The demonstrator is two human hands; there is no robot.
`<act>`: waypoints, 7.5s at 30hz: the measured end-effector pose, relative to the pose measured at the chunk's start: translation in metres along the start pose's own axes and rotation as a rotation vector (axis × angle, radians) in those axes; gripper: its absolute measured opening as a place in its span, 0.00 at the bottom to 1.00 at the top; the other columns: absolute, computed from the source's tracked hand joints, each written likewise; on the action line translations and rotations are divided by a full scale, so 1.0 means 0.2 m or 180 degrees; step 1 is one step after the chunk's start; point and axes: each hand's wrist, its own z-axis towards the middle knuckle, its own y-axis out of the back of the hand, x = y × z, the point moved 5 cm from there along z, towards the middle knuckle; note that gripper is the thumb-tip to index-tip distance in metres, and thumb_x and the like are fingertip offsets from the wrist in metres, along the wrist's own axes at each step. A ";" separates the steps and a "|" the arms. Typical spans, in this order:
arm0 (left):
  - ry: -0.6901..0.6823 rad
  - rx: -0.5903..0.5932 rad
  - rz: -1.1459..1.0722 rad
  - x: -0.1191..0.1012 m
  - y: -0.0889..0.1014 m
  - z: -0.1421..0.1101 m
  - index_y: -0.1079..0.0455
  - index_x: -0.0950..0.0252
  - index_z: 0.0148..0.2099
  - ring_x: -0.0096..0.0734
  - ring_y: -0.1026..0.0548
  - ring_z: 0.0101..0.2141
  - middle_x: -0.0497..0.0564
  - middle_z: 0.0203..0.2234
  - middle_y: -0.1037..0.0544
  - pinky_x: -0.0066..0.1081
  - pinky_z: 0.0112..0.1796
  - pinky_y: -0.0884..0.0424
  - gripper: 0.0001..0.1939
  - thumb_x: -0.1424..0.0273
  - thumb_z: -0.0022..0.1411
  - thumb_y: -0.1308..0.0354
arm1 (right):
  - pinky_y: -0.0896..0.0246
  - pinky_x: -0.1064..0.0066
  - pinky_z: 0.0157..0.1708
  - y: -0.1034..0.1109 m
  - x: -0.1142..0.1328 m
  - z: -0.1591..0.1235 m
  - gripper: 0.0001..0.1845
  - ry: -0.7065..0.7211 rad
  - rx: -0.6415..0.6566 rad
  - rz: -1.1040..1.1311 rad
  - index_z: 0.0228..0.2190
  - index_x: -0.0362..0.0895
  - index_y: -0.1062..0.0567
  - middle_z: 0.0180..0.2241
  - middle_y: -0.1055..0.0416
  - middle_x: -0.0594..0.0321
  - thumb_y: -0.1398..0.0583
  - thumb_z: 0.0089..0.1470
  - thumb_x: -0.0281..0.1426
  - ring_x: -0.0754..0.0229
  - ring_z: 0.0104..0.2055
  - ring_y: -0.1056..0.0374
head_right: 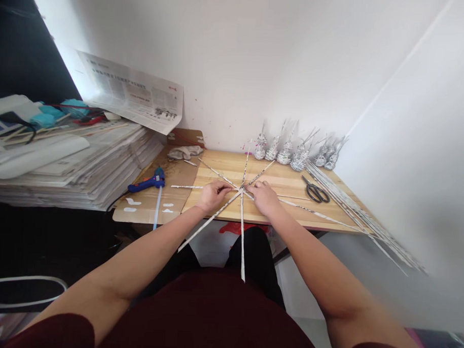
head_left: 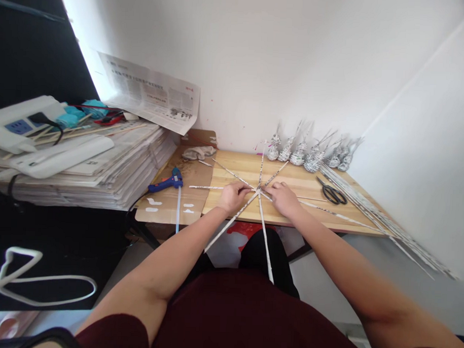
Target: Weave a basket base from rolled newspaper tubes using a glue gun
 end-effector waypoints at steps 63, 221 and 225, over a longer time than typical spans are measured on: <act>-0.0042 0.0075 -0.0009 0.02 -0.03 0.00 0.22 0.62 0.39 0.32 0.22 0.40 0.49 0.36 0.18 0.30 0.46 0.28 0.07 0.74 0.62 0.41 | 0.48 0.67 0.41 -0.03 -0.02 0.00 0.27 0.0133 -0.0224 -0.0063 0.58 0.49 0.28 0.37 0.30 0.54 0.49 0.61 0.22 0.52 0.40 0.42; -0.0749 0.1327 0.2314 -0.09 -0.22 0.03 0.28 0.64 0.53 0.36 0.27 0.48 0.55 0.47 0.24 0.31 0.50 0.31 0.14 0.72 0.70 0.52 | 0.43 0.71 0.44 0.00 0.07 0.09 0.15 -0.0312 -0.0244 0.0888 0.43 0.41 0.20 0.42 0.23 0.54 0.46 0.61 0.26 0.56 0.45 0.30; -0.0785 0.1278 0.2251 -0.09 -0.21 0.02 0.29 0.64 0.54 0.35 0.26 0.46 0.55 0.44 0.23 0.30 0.48 0.31 0.14 0.71 0.71 0.52 | 0.43 0.70 0.42 -0.02 0.08 0.09 0.14 -0.0253 -0.0177 0.0775 0.41 0.42 0.19 0.38 0.23 0.53 0.45 0.62 0.29 0.55 0.43 0.30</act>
